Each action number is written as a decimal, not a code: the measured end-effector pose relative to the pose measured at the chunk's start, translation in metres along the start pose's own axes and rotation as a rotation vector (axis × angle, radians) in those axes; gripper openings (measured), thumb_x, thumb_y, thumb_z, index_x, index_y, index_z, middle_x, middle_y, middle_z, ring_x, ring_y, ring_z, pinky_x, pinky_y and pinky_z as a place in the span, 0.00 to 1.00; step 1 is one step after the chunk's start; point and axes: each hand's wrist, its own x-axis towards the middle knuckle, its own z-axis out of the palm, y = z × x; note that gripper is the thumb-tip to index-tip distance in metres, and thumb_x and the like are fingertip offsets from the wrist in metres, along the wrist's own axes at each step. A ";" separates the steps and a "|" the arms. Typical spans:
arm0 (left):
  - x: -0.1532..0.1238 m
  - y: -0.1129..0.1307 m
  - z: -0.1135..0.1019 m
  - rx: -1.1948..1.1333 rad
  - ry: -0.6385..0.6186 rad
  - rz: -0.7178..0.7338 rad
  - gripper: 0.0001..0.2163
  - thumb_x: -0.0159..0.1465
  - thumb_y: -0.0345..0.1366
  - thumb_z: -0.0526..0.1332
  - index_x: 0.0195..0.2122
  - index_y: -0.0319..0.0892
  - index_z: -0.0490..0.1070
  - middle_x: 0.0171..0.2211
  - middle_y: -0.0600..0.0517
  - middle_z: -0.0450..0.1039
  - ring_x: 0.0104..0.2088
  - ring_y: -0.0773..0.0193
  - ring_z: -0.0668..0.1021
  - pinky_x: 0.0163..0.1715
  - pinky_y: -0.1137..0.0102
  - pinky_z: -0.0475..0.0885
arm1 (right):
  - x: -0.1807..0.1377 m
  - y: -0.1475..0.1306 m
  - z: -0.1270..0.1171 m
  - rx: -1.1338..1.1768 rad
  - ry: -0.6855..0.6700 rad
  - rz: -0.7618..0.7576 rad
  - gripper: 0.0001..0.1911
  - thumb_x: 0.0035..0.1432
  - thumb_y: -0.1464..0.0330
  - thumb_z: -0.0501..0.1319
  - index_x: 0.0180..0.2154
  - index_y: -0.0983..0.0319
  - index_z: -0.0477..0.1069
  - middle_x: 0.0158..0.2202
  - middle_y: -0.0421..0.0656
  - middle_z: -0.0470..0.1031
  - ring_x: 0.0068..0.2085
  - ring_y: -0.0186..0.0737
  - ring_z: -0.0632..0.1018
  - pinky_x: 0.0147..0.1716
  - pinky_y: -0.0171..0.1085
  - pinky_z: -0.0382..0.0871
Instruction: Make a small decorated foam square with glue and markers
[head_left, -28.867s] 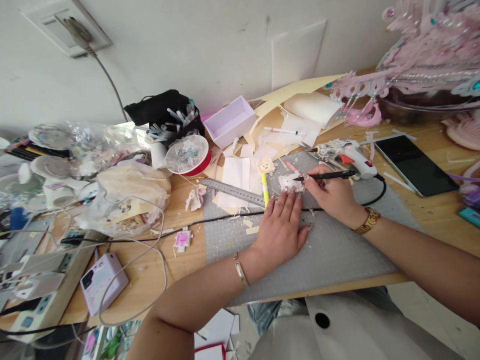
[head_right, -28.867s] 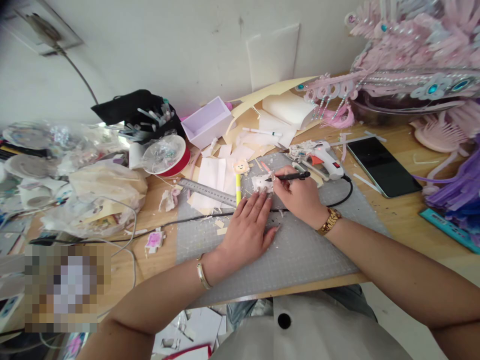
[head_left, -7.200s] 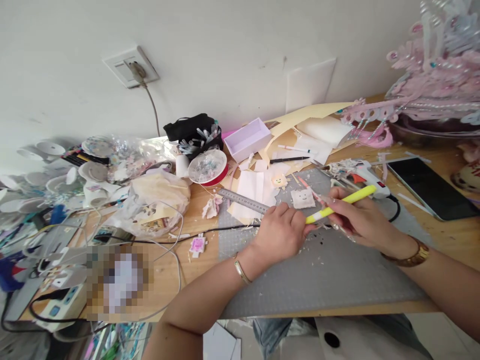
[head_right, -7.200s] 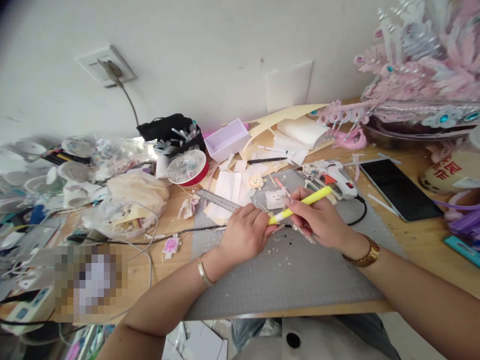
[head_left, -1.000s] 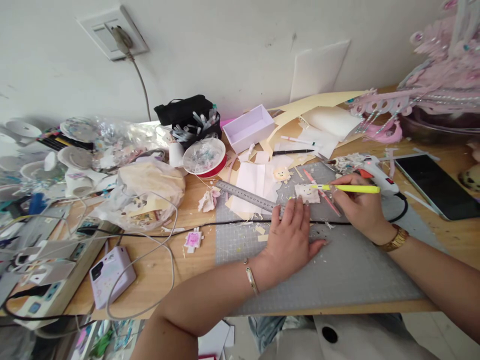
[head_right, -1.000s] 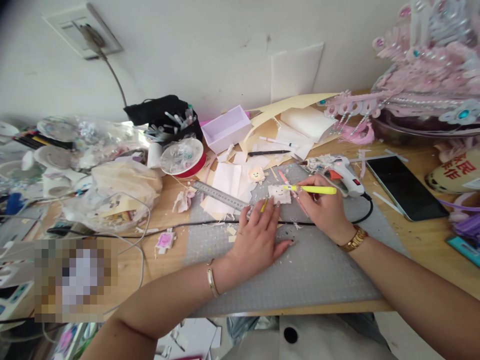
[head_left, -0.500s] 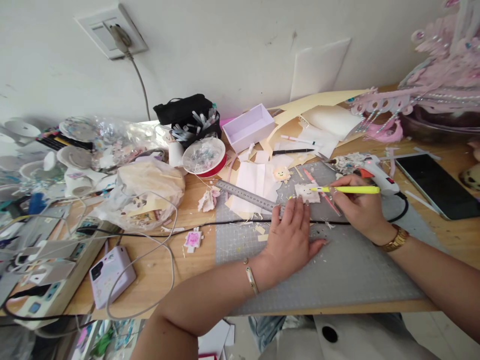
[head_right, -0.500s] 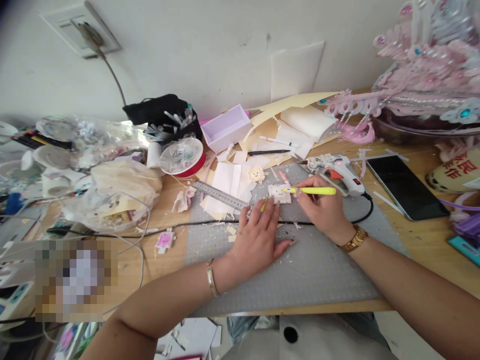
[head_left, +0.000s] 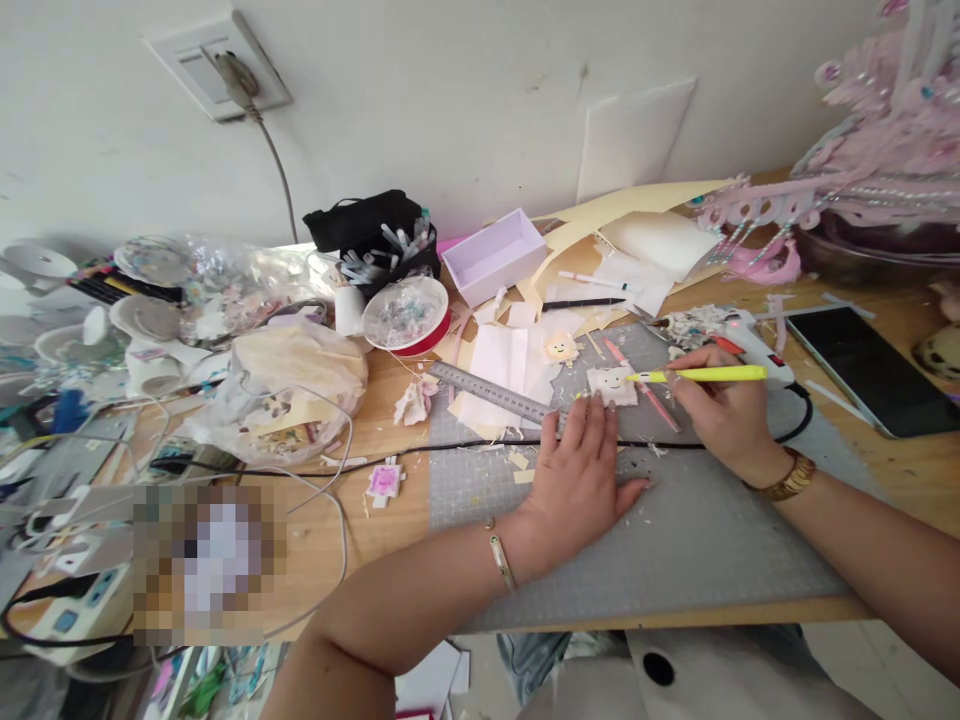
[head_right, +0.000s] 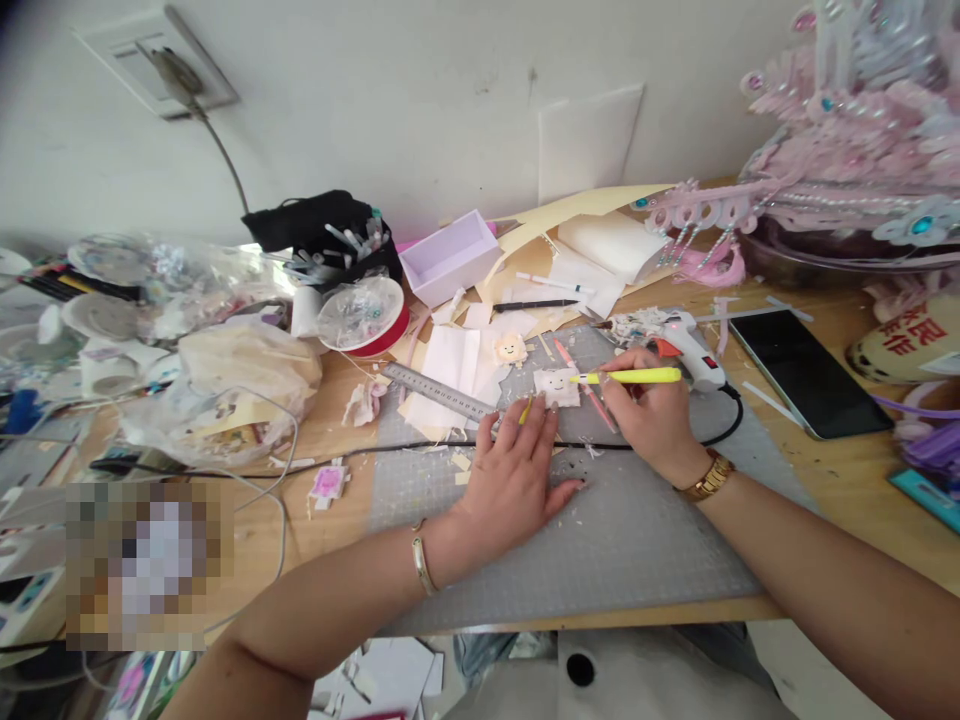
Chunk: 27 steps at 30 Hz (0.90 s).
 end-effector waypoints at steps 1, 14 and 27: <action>0.000 0.000 0.000 -0.002 0.001 -0.001 0.35 0.72 0.57 0.44 0.67 0.33 0.60 0.69 0.40 0.60 0.66 0.46 0.63 0.61 0.52 0.62 | 0.000 -0.001 0.000 0.017 -0.016 -0.004 0.07 0.58 0.61 0.64 0.29 0.54 0.69 0.23 0.40 0.72 0.23 0.41 0.71 0.22 0.41 0.63; 0.000 0.000 -0.001 -0.004 -0.011 0.003 0.35 0.72 0.57 0.42 0.68 0.33 0.60 0.69 0.41 0.59 0.66 0.46 0.63 0.61 0.52 0.62 | 0.000 0.000 -0.001 0.067 -0.102 0.014 0.06 0.56 0.64 0.64 0.28 0.55 0.70 0.20 0.38 0.69 0.22 0.40 0.69 0.22 0.41 0.62; 0.000 0.000 -0.001 -0.009 -0.013 -0.006 0.35 0.72 0.57 0.42 0.68 0.34 0.60 0.69 0.41 0.59 0.66 0.47 0.63 0.62 0.51 0.62 | -0.001 -0.002 -0.001 0.098 -0.056 0.005 0.07 0.56 0.63 0.65 0.28 0.56 0.70 0.21 0.38 0.70 0.22 0.38 0.69 0.22 0.39 0.62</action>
